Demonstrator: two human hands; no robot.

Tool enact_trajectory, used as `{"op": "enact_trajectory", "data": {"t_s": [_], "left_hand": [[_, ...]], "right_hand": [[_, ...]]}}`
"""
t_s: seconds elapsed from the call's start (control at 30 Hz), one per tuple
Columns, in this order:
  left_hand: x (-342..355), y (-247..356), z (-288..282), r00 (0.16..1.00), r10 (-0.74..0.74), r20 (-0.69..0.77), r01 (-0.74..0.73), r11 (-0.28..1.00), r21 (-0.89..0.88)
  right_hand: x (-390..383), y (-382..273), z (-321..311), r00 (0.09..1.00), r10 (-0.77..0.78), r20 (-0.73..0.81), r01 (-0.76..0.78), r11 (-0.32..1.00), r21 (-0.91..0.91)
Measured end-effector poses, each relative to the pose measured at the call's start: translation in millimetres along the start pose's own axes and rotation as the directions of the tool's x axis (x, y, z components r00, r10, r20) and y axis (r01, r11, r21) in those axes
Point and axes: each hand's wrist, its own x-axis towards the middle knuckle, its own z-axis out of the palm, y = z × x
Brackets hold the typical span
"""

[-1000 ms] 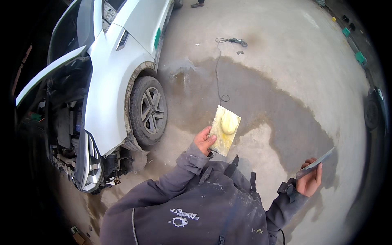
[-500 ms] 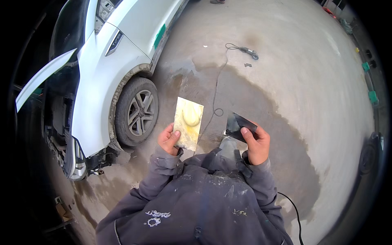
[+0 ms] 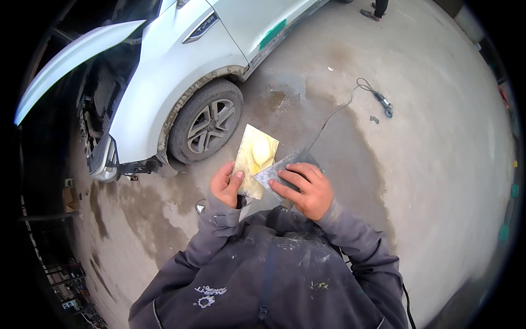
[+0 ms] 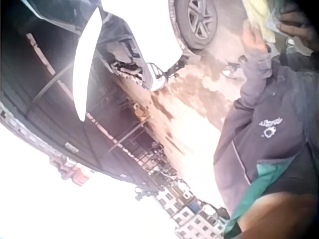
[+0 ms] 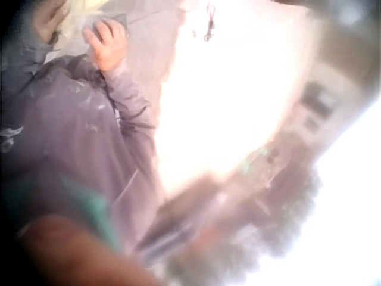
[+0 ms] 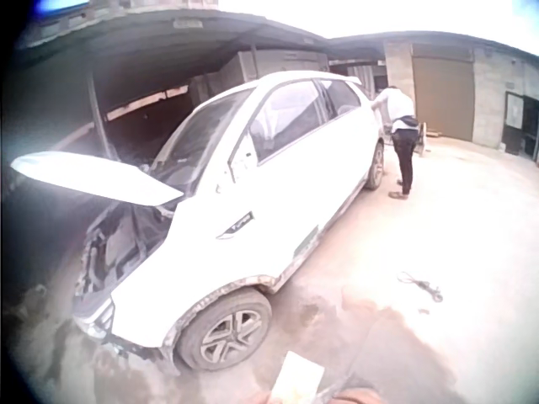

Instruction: The person mixes a yellow body filler with a hardener on a mixing board using a putty knife. They then apply the mixed filler to a damaged area on the front fender of a white car, smoothing it over the surface.

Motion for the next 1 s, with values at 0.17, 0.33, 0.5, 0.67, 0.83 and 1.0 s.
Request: {"op": "enact_trajectory", "data": {"t_s": [0.17,0.33,0.5,0.67,0.83,1.0], "left_hand": [[44.1,12.4,-22.3,0.97,0.149,-0.195,-0.072,0.933,0.353],[130.0,8.5,-97.3,0.929,0.192,-0.317,-0.255,0.952,-0.169],[217.2,0.3,-215.8,0.948,0.158,-0.275,-0.238,0.928,-0.288],[298.3,-26.7,-287.2,0.984,0.037,-0.175,-0.084,0.958,-0.274],[395.2,-77.4,-287.9,0.991,-0.113,0.076,0.128,0.96,-0.249],[487.6,-237.3,-299.5,0.866,-0.376,0.329,0.417,0.907,-0.06]], "right_hand": [[42.1,47.2,29.2,0.963,0.151,0.222,-0.224,0.906,0.359],[89.2,121.5,77.5,0.578,0.753,0.315,-0.3,-0.163,0.94],[153.2,210.9,133.2,0.506,0.803,0.315,0.125,-0.429,0.895],[194.3,276.3,200.2,0.495,0.778,0.387,0.234,-0.549,0.802],[204.2,374.0,324.2,0.557,0.728,0.4,0.211,-0.59,0.779],[192.9,490.0,473.2,0.621,0.676,0.397,0.02,-0.52,0.854]]}}
